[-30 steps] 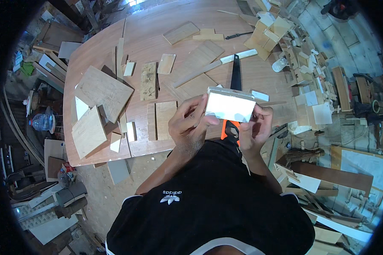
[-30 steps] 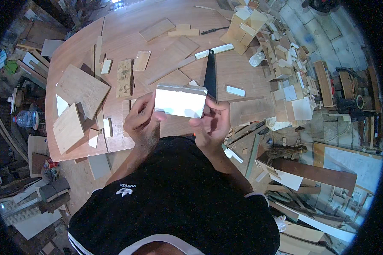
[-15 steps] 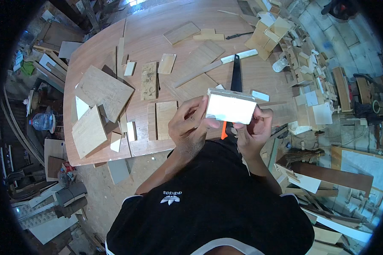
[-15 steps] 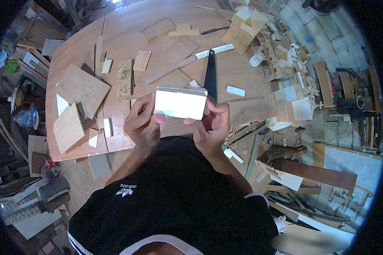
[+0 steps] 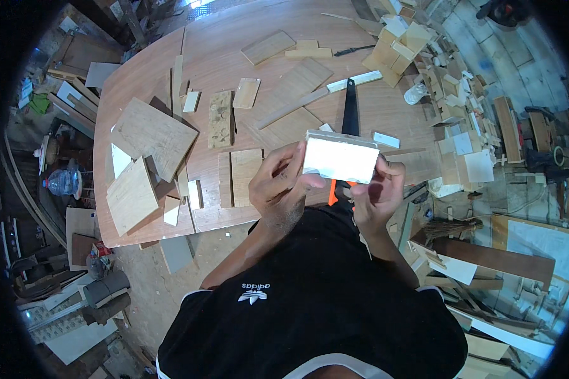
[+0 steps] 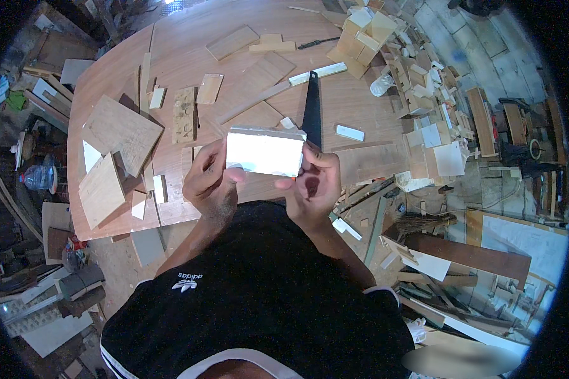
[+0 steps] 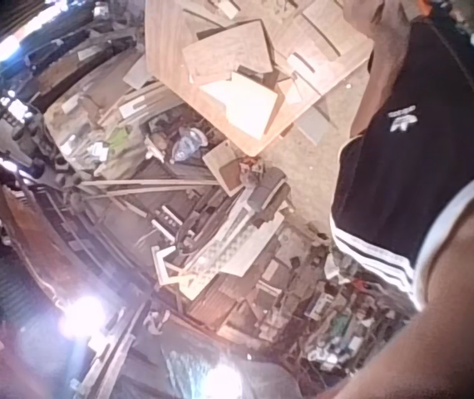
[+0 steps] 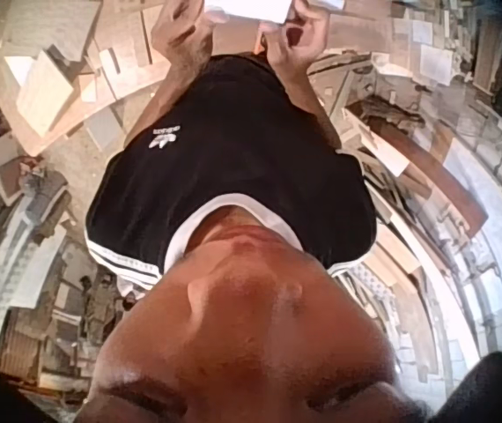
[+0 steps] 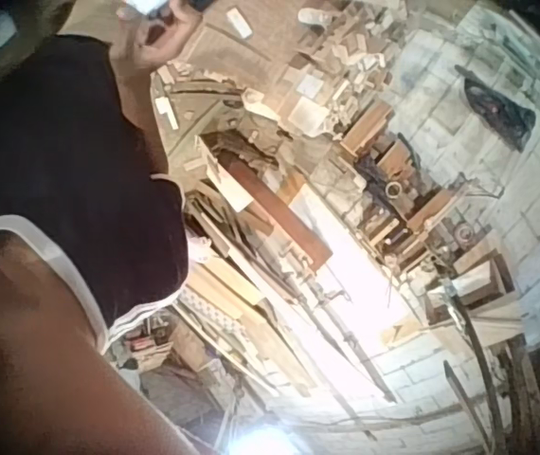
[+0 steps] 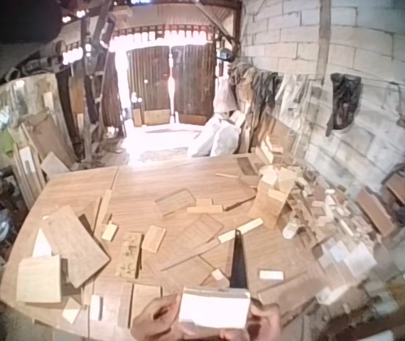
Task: Use a hand saw to cut a piece of wood and then inspect and fit together several small wooden blocks.
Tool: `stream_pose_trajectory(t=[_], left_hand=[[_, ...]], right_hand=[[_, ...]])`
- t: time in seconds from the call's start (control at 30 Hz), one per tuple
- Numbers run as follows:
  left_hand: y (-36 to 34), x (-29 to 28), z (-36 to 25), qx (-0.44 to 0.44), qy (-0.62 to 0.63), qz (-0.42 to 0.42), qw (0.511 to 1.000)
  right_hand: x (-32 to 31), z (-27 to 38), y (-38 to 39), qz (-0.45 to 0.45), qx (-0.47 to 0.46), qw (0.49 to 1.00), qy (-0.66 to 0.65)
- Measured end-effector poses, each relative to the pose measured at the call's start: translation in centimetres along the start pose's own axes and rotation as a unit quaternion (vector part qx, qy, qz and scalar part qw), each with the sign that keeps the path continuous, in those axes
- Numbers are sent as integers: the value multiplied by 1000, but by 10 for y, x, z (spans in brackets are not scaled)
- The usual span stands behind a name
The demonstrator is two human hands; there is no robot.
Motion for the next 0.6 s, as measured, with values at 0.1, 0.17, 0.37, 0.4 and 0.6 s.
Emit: stream_pose_trajectory(t=[0.1,0.17,0.37,0.4,0.6], left_hand=[[2,-3,1,8,31,-22,999],[4,-4,1,10,40,-25,999],[7,-10,0,31,30,-37,998],[8,-10,1,35,35,-40,998],[6,-10,5,19,42,-42,998]], right_hand=[[3,11,-1,19,-37,998,-43],[5,11,1,37,-47,998,-17],[7,14,3,38,-71,996,-46],[6,15,3,41,-79,995,-40],[4,10,4,48,-81,995,-29]])
Point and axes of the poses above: each hand's wrist, its own y-axis away from the middle knuckle, its own x-axis out of the palm, z = x × y, the point moved 8 cm from there along -y, towards the middle knuckle, and after that the axes turned 10 degrees about y, right-handed, at the moved point
